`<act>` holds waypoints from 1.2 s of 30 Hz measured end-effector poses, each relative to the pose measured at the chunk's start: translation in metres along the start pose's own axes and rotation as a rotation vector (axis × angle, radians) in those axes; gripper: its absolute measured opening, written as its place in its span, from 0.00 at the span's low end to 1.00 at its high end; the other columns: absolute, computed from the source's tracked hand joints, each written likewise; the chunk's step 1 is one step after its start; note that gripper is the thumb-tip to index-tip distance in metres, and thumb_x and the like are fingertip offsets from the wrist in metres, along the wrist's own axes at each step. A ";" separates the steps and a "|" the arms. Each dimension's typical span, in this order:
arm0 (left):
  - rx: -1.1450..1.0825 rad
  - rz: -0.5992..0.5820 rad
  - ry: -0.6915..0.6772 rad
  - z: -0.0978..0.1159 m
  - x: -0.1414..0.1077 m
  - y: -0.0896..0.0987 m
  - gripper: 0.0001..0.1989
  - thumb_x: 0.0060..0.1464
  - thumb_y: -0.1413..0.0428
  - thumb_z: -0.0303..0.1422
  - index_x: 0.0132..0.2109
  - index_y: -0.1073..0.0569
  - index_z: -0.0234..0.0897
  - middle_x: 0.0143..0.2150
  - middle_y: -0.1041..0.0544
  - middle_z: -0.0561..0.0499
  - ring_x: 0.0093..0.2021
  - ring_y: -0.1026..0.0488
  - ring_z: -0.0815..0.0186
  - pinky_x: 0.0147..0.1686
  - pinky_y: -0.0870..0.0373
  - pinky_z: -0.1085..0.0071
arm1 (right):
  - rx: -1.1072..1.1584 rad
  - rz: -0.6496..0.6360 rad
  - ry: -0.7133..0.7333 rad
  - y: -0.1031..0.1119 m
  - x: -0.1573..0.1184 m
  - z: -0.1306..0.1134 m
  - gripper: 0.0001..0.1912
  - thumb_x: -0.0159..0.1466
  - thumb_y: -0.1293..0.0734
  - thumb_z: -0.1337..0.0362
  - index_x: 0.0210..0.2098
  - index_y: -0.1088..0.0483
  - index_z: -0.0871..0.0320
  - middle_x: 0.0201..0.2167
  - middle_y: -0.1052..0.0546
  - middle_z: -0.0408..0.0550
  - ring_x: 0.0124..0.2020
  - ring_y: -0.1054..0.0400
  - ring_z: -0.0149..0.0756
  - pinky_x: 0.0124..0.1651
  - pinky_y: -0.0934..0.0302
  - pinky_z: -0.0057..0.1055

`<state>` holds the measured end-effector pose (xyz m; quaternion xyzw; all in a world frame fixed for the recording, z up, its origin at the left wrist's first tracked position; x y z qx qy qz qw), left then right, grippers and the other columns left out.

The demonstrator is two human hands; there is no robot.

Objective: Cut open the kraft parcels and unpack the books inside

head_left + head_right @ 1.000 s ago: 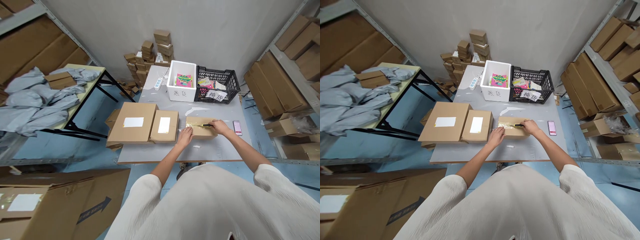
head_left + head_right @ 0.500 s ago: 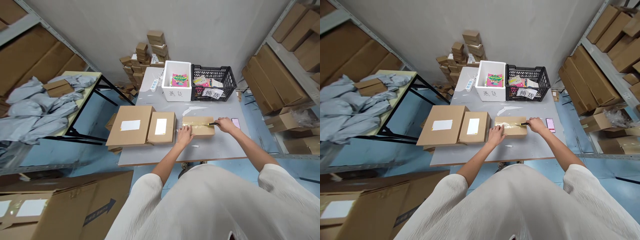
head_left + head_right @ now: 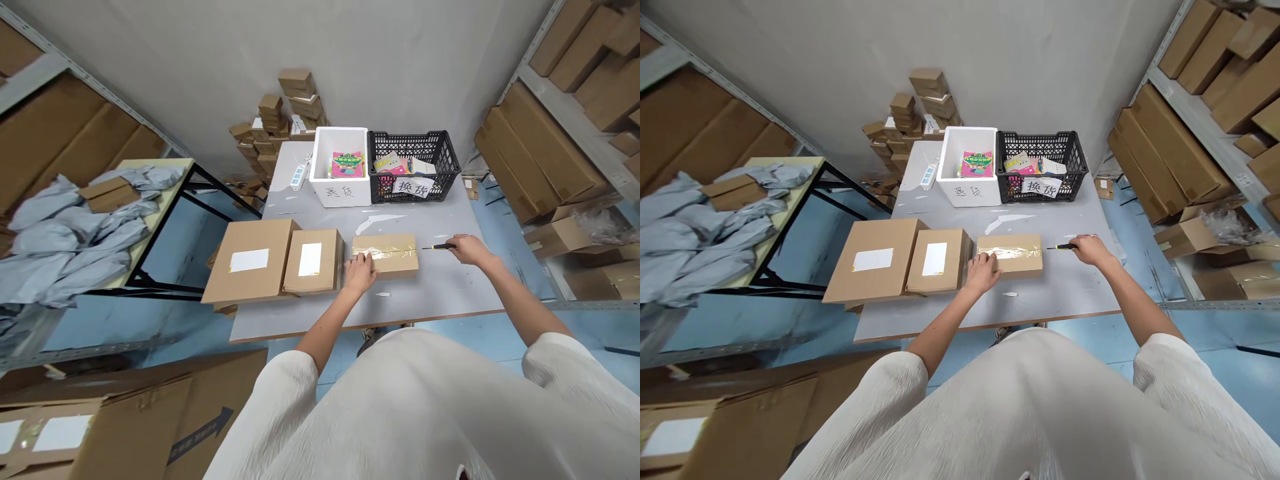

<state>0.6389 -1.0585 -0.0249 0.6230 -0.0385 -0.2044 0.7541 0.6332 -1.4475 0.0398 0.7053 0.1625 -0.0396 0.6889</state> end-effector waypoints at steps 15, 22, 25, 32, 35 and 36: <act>0.038 -0.192 -0.225 0.078 0.059 -0.009 0.30 0.60 0.29 0.41 0.65 0.29 0.40 0.66 0.26 0.36 0.69 0.29 0.44 0.68 0.36 0.53 | 0.557 0.060 -0.002 -0.045 0.016 0.010 0.20 0.70 0.33 0.61 0.59 0.18 0.51 0.49 0.13 0.49 0.46 0.20 0.47 0.48 0.31 0.36; 0.005 -0.160 -0.213 0.074 0.056 -0.018 0.34 0.58 0.28 0.39 0.66 0.31 0.40 0.67 0.28 0.36 0.68 0.28 0.46 0.77 0.47 0.50 | 0.523 0.006 0.106 -0.039 0.027 0.008 0.19 0.70 0.33 0.59 0.57 0.17 0.50 0.43 0.13 0.48 0.40 0.23 0.44 0.44 0.34 0.34; -0.001 -0.160 -0.199 0.074 0.059 -0.021 0.35 0.54 0.26 0.39 0.64 0.30 0.38 0.66 0.28 0.34 0.69 0.28 0.45 0.78 0.49 0.50 | 0.422 -0.026 0.141 -0.031 0.031 0.004 0.20 0.71 0.35 0.59 0.57 0.17 0.49 0.43 0.13 0.47 0.42 0.24 0.44 0.44 0.36 0.33; -0.012 -0.133 -0.203 0.073 0.058 -0.021 0.34 0.54 0.26 0.38 0.63 0.29 0.42 0.66 0.28 0.37 0.67 0.26 0.44 0.78 0.49 0.45 | 0.287 -0.059 0.129 -0.030 0.048 0.000 0.21 0.72 0.36 0.60 0.58 0.17 0.46 0.47 0.14 0.48 0.49 0.24 0.46 0.50 0.35 0.33; -0.020 -0.125 -0.208 0.072 0.054 -0.018 0.34 0.55 0.26 0.38 0.63 0.30 0.43 0.66 0.28 0.37 0.66 0.26 0.45 0.78 0.48 0.45 | 0.431 -0.123 0.090 -0.041 0.049 0.003 0.21 0.70 0.35 0.60 0.58 0.17 0.46 0.48 0.14 0.47 0.47 0.24 0.44 0.50 0.34 0.33; -0.017 -0.125 -0.210 0.072 0.053 -0.017 0.33 0.55 0.26 0.38 0.63 0.30 0.43 0.66 0.27 0.38 0.66 0.26 0.45 0.78 0.48 0.46 | 0.499 -0.154 0.081 -0.045 0.048 0.005 0.22 0.70 0.35 0.59 0.58 0.17 0.47 0.47 0.14 0.46 0.45 0.25 0.44 0.49 0.33 0.33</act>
Point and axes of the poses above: each hand's wrist, its own x-axis towards the middle knuckle, its own y-axis out of the back of the hand, z = x × y, the point moved 4 cm from there along x, towards the middle knuckle
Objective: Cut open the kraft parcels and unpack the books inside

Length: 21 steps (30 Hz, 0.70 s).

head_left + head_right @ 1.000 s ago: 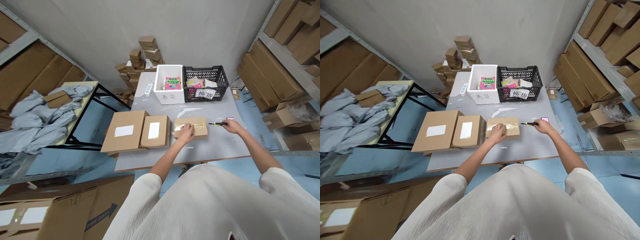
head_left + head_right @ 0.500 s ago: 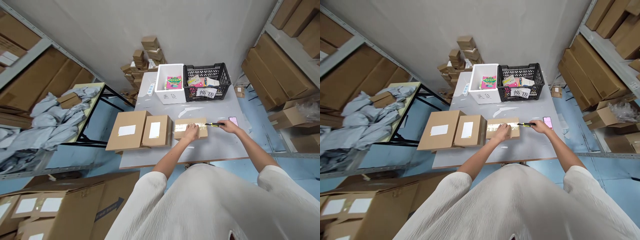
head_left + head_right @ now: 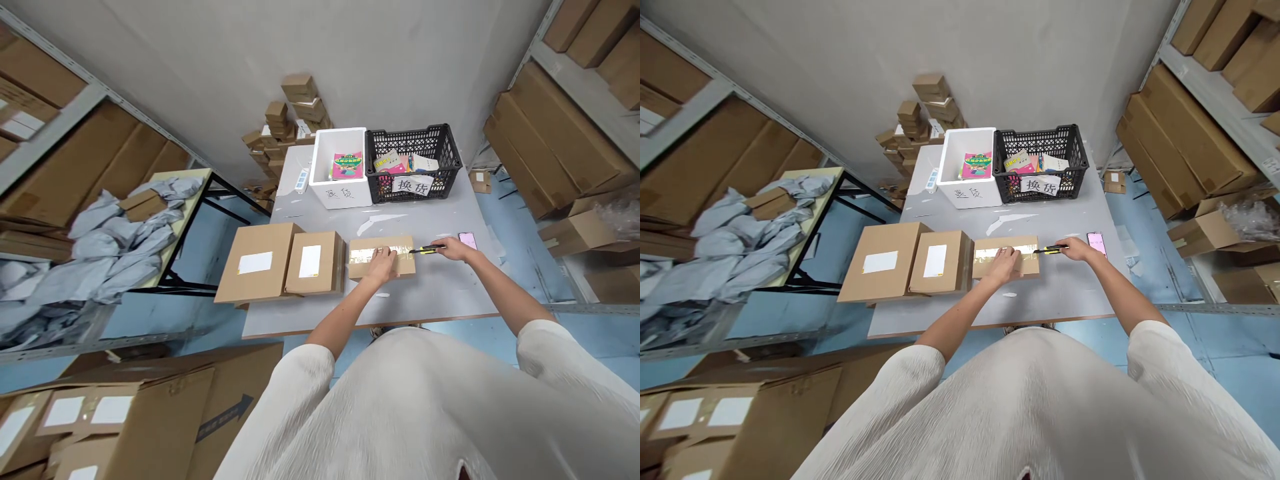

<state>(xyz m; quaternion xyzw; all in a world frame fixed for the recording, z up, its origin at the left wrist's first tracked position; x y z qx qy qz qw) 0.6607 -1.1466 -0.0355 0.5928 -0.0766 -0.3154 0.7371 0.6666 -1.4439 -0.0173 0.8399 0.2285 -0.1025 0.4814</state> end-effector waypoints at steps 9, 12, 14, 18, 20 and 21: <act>0.015 -0.008 0.002 -0.001 0.003 0.000 0.34 0.55 0.25 0.39 0.63 0.29 0.42 0.65 0.27 0.38 0.67 0.27 0.46 0.78 0.48 0.47 | 0.371 -0.120 -0.098 -0.030 -0.011 0.026 0.22 0.62 0.30 0.48 0.49 0.16 0.54 0.34 0.20 0.44 0.31 0.33 0.35 0.31 0.41 0.29; 0.003 -0.011 0.003 -0.002 0.003 -0.001 0.34 0.55 0.25 0.40 0.64 0.29 0.43 0.65 0.27 0.38 0.66 0.26 0.46 0.77 0.48 0.47 | 0.439 -0.140 -0.139 -0.038 -0.012 0.025 0.24 0.61 0.29 0.46 0.50 0.15 0.53 0.33 0.19 0.44 0.27 0.36 0.32 0.26 0.45 0.27; -0.002 -0.007 0.002 -0.003 0.003 -0.001 0.34 0.55 0.25 0.40 0.64 0.28 0.44 0.65 0.27 0.38 0.67 0.27 0.46 0.77 0.48 0.47 | 0.461 -0.137 -0.123 -0.041 -0.014 0.022 0.25 0.61 0.28 0.46 0.51 0.15 0.52 0.35 0.18 0.45 0.28 0.33 0.33 0.25 0.44 0.26; -0.015 0.006 0.000 -0.003 0.002 0.000 0.34 0.56 0.26 0.40 0.65 0.29 0.44 0.66 0.27 0.39 0.67 0.27 0.45 0.77 0.48 0.48 | 0.450 -0.168 -0.099 -0.043 -0.021 0.019 0.23 0.61 0.26 0.45 0.48 0.14 0.52 0.35 0.16 0.45 0.32 0.27 0.36 0.28 0.38 0.27; -0.022 -0.001 -0.001 -0.003 0.000 0.000 0.34 0.57 0.27 0.39 0.66 0.29 0.43 0.66 0.27 0.38 0.68 0.28 0.45 0.77 0.48 0.47 | 0.461 -0.144 -0.103 -0.040 -0.026 0.020 0.22 0.62 0.27 0.45 0.46 0.15 0.53 0.36 0.15 0.46 0.33 0.25 0.37 0.30 0.35 0.27; -0.026 -0.001 -0.003 -0.003 -0.001 0.000 0.35 0.57 0.27 0.40 0.67 0.30 0.43 0.66 0.27 0.38 0.69 0.28 0.45 0.78 0.49 0.48 | 0.479 -0.118 -0.109 -0.038 -0.029 0.021 0.21 0.63 0.27 0.45 0.45 0.16 0.53 0.36 0.15 0.46 0.34 0.24 0.38 0.32 0.34 0.28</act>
Point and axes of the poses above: each hand's wrist, its own x-axis towards the middle knuckle, its own y-axis out of the back of the hand, z = x × y, the point moved 4 cm from there along x, towards the middle knuckle
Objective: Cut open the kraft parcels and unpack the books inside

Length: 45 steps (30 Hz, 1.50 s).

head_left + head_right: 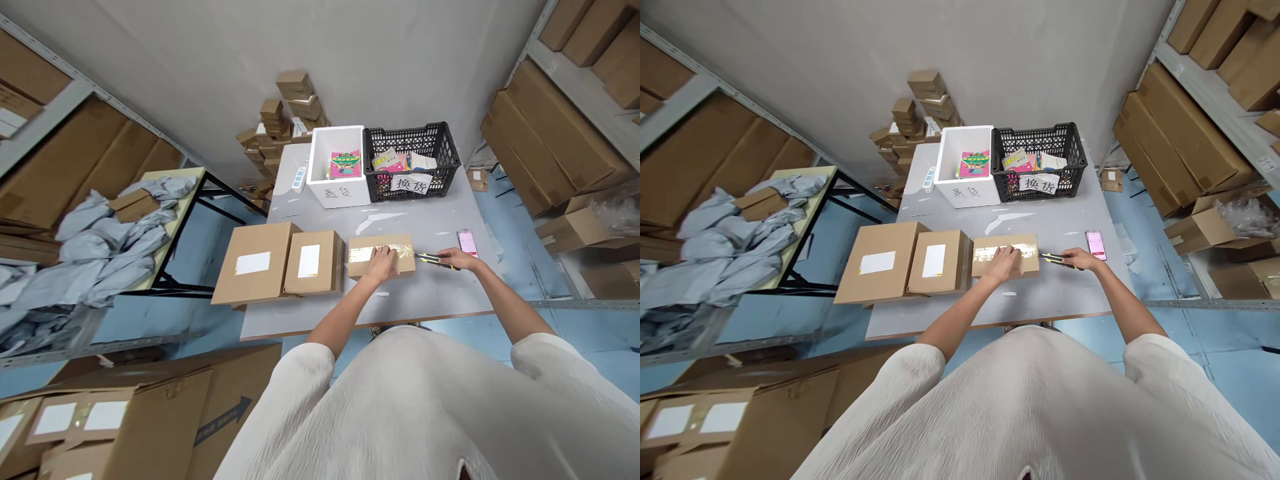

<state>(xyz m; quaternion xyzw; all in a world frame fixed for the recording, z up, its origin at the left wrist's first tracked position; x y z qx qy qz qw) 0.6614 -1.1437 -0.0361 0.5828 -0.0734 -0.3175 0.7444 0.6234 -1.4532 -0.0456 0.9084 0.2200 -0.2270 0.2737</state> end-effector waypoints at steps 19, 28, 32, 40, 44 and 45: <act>-0.080 0.114 0.056 -0.011 0.039 0.008 0.33 0.67 0.38 0.36 0.74 0.37 0.43 0.81 0.41 0.33 0.83 0.48 0.43 0.79 0.53 0.42 | -0.393 0.297 0.205 -0.010 -0.033 -0.034 0.21 0.75 0.34 0.54 0.63 0.20 0.47 0.55 0.16 0.52 0.52 0.22 0.48 0.58 0.28 0.42; -0.087 0.044 0.056 -0.020 0.051 0.009 0.35 0.68 0.40 0.41 0.77 0.38 0.47 0.77 0.33 0.36 0.80 0.42 0.44 0.78 0.53 0.41 | -0.530 0.295 0.199 -0.021 -0.027 -0.039 0.23 0.75 0.33 0.58 0.68 0.21 0.46 0.51 0.18 0.53 0.52 0.22 0.48 0.58 0.29 0.41; -0.035 0.075 0.038 -0.017 0.043 0.000 0.34 0.74 0.52 0.40 0.81 0.43 0.40 0.83 0.41 0.34 0.85 0.51 0.44 0.80 0.58 0.40 | -0.486 0.301 0.183 -0.025 -0.025 -0.034 0.23 0.76 0.32 0.58 0.68 0.21 0.46 0.51 0.18 0.53 0.51 0.21 0.47 0.57 0.28 0.39; 0.061 0.125 0.015 -0.015 0.035 -0.010 0.35 0.77 0.62 0.43 0.85 0.49 0.38 0.85 0.46 0.37 0.86 0.55 0.46 0.82 0.62 0.39 | -0.428 0.405 0.285 -0.031 -0.017 -0.019 0.23 0.75 0.33 0.57 0.67 0.21 0.48 0.50 0.18 0.55 0.53 0.22 0.53 0.61 0.27 0.48; 0.077 0.141 0.021 -0.016 0.034 -0.011 0.36 0.77 0.62 0.43 0.85 0.50 0.39 0.86 0.46 0.38 0.86 0.55 0.45 0.82 0.61 0.38 | -0.375 0.455 0.319 -0.039 -0.016 -0.007 0.24 0.76 0.35 0.56 0.68 0.22 0.48 0.51 0.18 0.56 0.55 0.22 0.54 0.62 0.27 0.50; 0.078 0.143 0.022 -0.016 0.034 -0.012 0.35 0.77 0.62 0.43 0.85 0.49 0.39 0.86 0.46 0.38 0.86 0.55 0.46 0.82 0.62 0.39 | -0.372 0.463 0.325 -0.041 -0.016 -0.005 0.24 0.77 0.35 0.55 0.69 0.22 0.48 0.51 0.18 0.56 0.55 0.23 0.54 0.62 0.27 0.50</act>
Point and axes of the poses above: each hand's wrist, its own x-axis towards the middle knuckle, its own y-axis out of the back of the hand, z = x × y, the point moved 4 cm from there along x, towards the middle knuckle
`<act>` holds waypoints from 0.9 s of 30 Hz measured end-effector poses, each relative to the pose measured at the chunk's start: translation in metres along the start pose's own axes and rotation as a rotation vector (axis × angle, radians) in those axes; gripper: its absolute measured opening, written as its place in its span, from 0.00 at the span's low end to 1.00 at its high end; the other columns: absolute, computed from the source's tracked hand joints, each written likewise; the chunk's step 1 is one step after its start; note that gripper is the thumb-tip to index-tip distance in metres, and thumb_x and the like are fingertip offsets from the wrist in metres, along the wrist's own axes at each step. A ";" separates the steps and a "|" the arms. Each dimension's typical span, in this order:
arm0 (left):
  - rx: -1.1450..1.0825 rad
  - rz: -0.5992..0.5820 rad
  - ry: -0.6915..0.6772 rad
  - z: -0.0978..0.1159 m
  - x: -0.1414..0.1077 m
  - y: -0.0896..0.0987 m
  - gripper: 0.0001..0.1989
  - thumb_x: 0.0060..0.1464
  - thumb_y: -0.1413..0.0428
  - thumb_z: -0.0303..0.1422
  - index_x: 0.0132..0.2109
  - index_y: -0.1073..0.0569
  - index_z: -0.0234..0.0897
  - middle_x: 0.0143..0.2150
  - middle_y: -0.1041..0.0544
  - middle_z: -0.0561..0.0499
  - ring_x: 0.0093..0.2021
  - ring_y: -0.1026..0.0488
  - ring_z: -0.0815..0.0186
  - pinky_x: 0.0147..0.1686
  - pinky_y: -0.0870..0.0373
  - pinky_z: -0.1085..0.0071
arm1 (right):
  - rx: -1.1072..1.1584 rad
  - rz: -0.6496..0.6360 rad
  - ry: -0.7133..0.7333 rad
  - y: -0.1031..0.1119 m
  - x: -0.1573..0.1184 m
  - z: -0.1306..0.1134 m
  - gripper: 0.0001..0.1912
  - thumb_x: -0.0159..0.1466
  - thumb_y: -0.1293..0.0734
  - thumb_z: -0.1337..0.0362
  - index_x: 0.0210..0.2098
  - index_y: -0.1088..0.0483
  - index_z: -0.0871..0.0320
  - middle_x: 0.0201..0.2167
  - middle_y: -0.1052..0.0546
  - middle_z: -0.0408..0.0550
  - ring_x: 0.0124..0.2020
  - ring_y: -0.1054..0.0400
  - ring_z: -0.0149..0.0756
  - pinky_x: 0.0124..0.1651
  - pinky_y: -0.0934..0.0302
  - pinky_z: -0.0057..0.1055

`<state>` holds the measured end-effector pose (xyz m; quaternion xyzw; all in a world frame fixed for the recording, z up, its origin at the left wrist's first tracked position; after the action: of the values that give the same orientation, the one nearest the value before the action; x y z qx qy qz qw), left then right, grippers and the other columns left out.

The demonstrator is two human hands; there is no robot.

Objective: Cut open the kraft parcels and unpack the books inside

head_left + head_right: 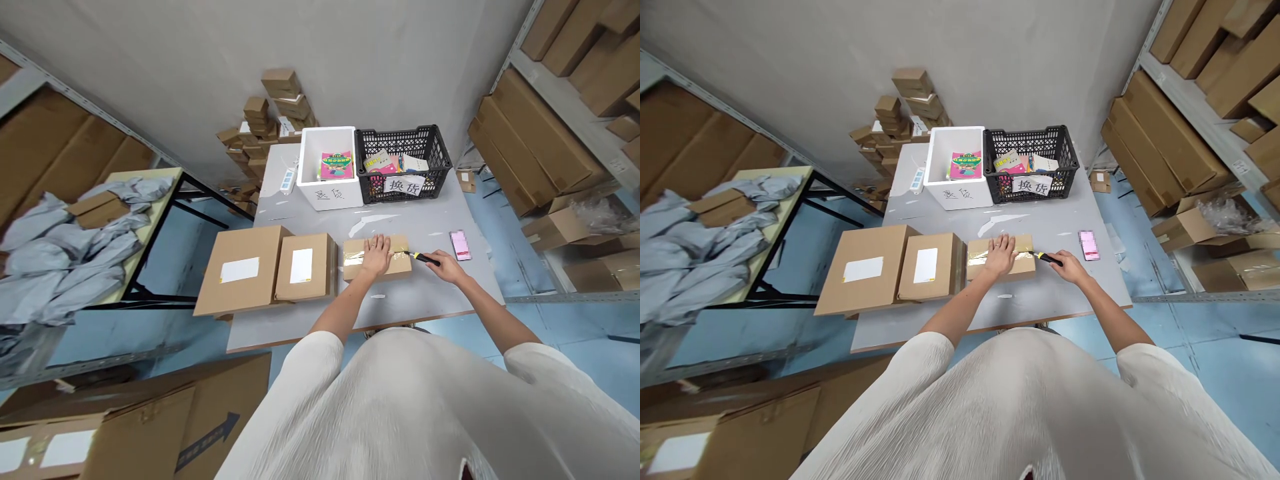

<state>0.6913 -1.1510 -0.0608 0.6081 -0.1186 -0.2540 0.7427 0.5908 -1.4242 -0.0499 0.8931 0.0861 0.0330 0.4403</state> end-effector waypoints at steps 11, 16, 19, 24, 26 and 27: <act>0.000 -0.009 0.009 0.000 -0.001 -0.003 0.35 0.78 0.62 0.43 0.84 0.46 0.36 0.86 0.48 0.37 0.86 0.56 0.47 0.82 0.63 0.40 | -0.159 0.030 0.025 0.001 0.007 0.023 0.27 0.78 0.39 0.50 0.69 0.23 0.50 0.57 0.18 0.60 0.58 0.27 0.60 0.60 0.33 0.55; -0.008 -0.009 0.018 0.002 -0.003 -0.002 0.34 0.78 0.63 0.43 0.83 0.45 0.37 0.86 0.47 0.38 0.86 0.55 0.47 0.82 0.63 0.40 | -0.132 0.072 0.028 -0.001 0.008 0.024 0.27 0.77 0.39 0.49 0.67 0.22 0.51 0.58 0.18 0.60 0.59 0.27 0.60 0.62 0.34 0.56; -0.013 -0.001 0.020 0.002 -0.005 -0.002 0.34 0.78 0.63 0.43 0.83 0.44 0.36 0.86 0.47 0.37 0.86 0.54 0.47 0.83 0.63 0.40 | -0.077 0.053 0.038 -0.006 0.013 0.019 0.27 0.77 0.39 0.47 0.68 0.23 0.49 0.59 0.19 0.58 0.60 0.27 0.59 0.63 0.33 0.55; -0.047 0.005 0.020 0.002 -0.006 -0.003 0.35 0.77 0.63 0.44 0.83 0.43 0.34 0.86 0.47 0.38 0.86 0.55 0.47 0.83 0.66 0.42 | -0.050 0.111 -0.017 0.002 0.021 0.028 0.27 0.75 0.38 0.47 0.67 0.22 0.50 0.59 0.19 0.59 0.60 0.27 0.60 0.64 0.33 0.57; -0.075 -0.004 0.026 0.001 -0.005 -0.003 0.36 0.76 0.60 0.45 0.83 0.44 0.34 0.86 0.48 0.38 0.86 0.56 0.47 0.83 0.67 0.43 | -0.034 0.137 -0.041 0.009 0.021 0.037 0.27 0.74 0.36 0.47 0.65 0.22 0.51 0.58 0.19 0.59 0.60 0.26 0.60 0.65 0.33 0.57; -0.088 -0.008 0.028 0.001 -0.004 -0.003 0.37 0.76 0.59 0.45 0.83 0.44 0.34 0.86 0.49 0.38 0.87 0.57 0.47 0.84 0.67 0.43 | -0.025 0.154 -0.058 0.013 0.020 0.041 0.28 0.73 0.35 0.47 0.65 0.22 0.51 0.58 0.19 0.59 0.60 0.26 0.60 0.65 0.32 0.58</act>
<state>0.6869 -1.1497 -0.0625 0.5789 -0.0943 -0.2533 0.7693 0.6179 -1.4603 -0.0648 0.8922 0.0037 0.0419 0.4497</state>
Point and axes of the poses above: each hand's wrist, its own x-axis towards the middle knuckle, its own y-axis out of the back of the hand, z = x × y, the point moved 4 cm from there along x, towards the middle knuckle
